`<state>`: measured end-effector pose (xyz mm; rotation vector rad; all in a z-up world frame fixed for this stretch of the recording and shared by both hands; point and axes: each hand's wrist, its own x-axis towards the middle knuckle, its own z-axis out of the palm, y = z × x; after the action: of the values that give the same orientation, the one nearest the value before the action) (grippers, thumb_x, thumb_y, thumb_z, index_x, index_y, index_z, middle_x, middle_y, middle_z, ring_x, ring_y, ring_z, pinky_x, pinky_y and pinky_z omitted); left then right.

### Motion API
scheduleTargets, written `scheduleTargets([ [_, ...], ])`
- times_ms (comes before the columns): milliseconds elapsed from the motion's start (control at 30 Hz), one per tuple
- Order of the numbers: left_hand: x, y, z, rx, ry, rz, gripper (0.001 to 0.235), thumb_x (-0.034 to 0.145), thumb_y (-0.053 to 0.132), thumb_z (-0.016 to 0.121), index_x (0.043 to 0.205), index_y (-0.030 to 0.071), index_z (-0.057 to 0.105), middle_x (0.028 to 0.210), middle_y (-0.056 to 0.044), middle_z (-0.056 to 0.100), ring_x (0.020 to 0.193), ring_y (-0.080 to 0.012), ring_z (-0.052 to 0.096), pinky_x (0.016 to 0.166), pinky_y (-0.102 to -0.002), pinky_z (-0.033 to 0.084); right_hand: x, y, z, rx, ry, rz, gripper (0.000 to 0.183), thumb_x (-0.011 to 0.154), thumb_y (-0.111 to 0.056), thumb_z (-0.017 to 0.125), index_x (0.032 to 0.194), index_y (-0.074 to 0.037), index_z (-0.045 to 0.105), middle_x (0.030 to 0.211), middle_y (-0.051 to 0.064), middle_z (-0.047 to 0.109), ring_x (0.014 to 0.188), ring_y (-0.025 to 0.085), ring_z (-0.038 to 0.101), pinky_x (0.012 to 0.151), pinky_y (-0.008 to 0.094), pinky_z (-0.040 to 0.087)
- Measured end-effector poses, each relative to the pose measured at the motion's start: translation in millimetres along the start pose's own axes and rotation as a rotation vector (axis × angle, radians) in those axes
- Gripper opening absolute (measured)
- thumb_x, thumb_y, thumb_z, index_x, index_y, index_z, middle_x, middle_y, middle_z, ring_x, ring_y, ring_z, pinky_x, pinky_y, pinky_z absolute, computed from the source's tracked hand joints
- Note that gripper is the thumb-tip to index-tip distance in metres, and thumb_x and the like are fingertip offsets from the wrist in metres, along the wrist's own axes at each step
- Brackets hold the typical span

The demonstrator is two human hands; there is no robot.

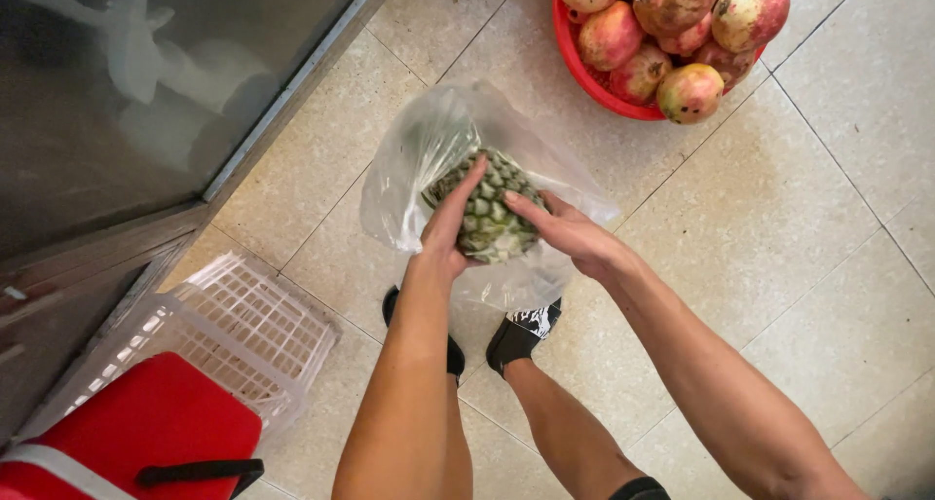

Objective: The person repeatedly picks up pineapples from a plastic bag on the floor and places them on a metal counter next to a juice dispenser. They also handle a plastic bag, a pink bowl, and a metal tray containing food scraps.

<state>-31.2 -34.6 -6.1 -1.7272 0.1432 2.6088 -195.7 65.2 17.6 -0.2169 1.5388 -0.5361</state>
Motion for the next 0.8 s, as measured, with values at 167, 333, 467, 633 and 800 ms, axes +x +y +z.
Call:
scheduleTargets([
  [167,-37.4,0.1,-11.9,-0.198,-0.014,0.053,0.079,0.068,0.063,0.067,0.136,0.025,0.059,0.136,-0.008,0.065,0.119,-0.0315,0.065,0.089,-0.062,0.054,23.3,-24.2,-8.0,0.193,0.051,-0.114,0.062,0.100,-0.040,0.052,0.153,-0.007,0.050,0.159,0.005,0.049,0.144,0.022,0.044,0.117,0.044,0.033],
  [333,-98.1,-39.2,-5.1,0.071,0.294,0.358,0.089,0.070,0.045,0.082,0.145,0.010,0.051,0.136,-0.011,0.067,0.122,-0.0264,0.067,0.100,-0.042,0.053,72.7,-43.3,3.5,0.408,-0.014,-0.560,0.057,0.101,-0.019,0.058,0.152,-0.028,0.036,0.138,0.007,0.061,0.122,0.024,0.064,0.108,0.043,0.048],
  [467,-133.3,-51.5,-0.5,0.416,0.695,0.521,0.103,0.068,0.039,0.086,0.154,0.011,0.038,0.134,-0.013,0.066,0.121,-0.0243,0.066,0.104,-0.035,0.048,127.2,-31.1,29.9,0.359,0.156,-0.706,0.025,0.103,-0.014,0.060,0.123,-0.004,0.072,0.118,0.014,0.075,0.115,0.030,0.072,0.106,0.042,0.058],
  [633,-150.5,-45.6,-14.4,0.409,0.803,0.624,0.103,0.066,0.031,0.088,0.154,0.009,0.038,0.133,-0.014,0.067,0.116,-0.0248,0.068,0.099,-0.036,0.050,188.3,14.5,57.2,-0.562,0.217,-0.592,0.039,0.094,-0.026,0.066,0.128,-0.007,0.068,0.117,0.014,0.071,0.108,0.029,0.067,0.099,0.043,0.054],
  [800,-153.1,-41.3,-34.7,0.338,0.659,0.603,0.103,0.064,0.020,0.084,0.155,0.009,0.036,0.122,-0.013,0.073,0.107,-0.0215,0.074,0.093,-0.033,0.057,250.2,36.4,84.0,-0.743,0.192,-0.547,0.042,0.096,-0.031,0.063,0.130,-0.007,0.068,0.118,0.014,0.071,0.105,0.028,0.066,0.095,0.042,0.053],
])
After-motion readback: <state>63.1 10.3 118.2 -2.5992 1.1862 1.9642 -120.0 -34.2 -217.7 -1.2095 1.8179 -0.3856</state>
